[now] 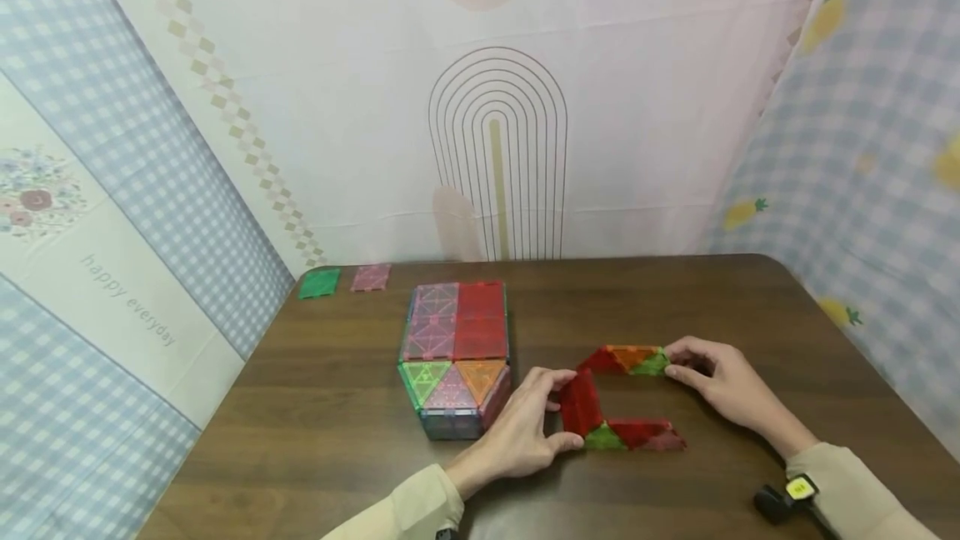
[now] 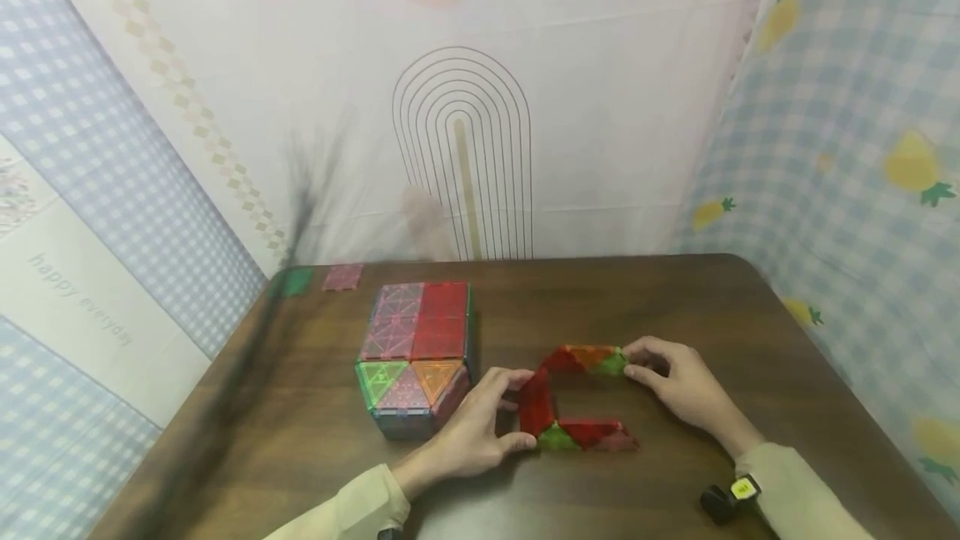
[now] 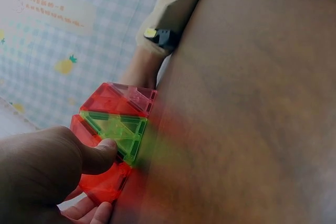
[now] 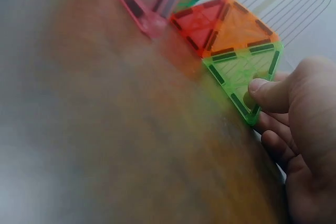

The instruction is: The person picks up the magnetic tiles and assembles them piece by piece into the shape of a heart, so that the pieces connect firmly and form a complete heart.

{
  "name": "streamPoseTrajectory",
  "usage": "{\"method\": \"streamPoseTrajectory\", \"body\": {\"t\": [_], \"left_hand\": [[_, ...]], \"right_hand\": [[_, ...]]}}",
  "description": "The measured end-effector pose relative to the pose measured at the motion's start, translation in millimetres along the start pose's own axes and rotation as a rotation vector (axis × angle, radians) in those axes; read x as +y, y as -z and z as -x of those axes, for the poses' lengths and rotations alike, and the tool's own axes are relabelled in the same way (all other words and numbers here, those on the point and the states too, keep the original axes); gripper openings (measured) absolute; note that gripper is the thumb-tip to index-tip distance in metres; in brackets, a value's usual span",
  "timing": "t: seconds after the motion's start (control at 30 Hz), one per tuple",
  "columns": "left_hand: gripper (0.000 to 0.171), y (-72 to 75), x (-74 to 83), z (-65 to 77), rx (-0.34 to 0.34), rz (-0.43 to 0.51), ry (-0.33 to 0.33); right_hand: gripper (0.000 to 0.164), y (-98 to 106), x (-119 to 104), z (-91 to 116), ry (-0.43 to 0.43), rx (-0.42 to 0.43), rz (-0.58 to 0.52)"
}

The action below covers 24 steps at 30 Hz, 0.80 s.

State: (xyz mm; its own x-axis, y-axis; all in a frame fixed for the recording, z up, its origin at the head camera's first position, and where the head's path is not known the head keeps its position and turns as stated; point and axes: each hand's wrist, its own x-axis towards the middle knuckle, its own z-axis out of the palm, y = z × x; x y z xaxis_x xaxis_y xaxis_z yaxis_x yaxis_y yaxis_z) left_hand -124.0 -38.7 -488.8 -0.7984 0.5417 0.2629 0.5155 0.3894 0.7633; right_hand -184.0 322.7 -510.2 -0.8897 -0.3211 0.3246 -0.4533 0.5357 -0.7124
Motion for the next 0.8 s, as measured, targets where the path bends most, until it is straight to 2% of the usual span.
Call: {"method": "streamPoseTrajectory", "body": {"t": [0.2,0.43,0.8], "left_hand": [[0.079,-1.2,1.0,1.0,-0.001,-0.007,-0.002],[0.081,-0.7,-1.6,0.3,-0.006,-0.019,-0.018],[0.080,-0.9,-3.6,-1.1,-0.011,-0.033,-0.042]], "right_hand": [[0.019,3.3,-8.9,19.5,0.022,-0.039,-0.064],[0.022,1.2,-20.0,25.3,0.041,-0.085,-0.098],[0.020,-4.5,-18.9,25.8,0.026,-0.007,-0.018]]}}
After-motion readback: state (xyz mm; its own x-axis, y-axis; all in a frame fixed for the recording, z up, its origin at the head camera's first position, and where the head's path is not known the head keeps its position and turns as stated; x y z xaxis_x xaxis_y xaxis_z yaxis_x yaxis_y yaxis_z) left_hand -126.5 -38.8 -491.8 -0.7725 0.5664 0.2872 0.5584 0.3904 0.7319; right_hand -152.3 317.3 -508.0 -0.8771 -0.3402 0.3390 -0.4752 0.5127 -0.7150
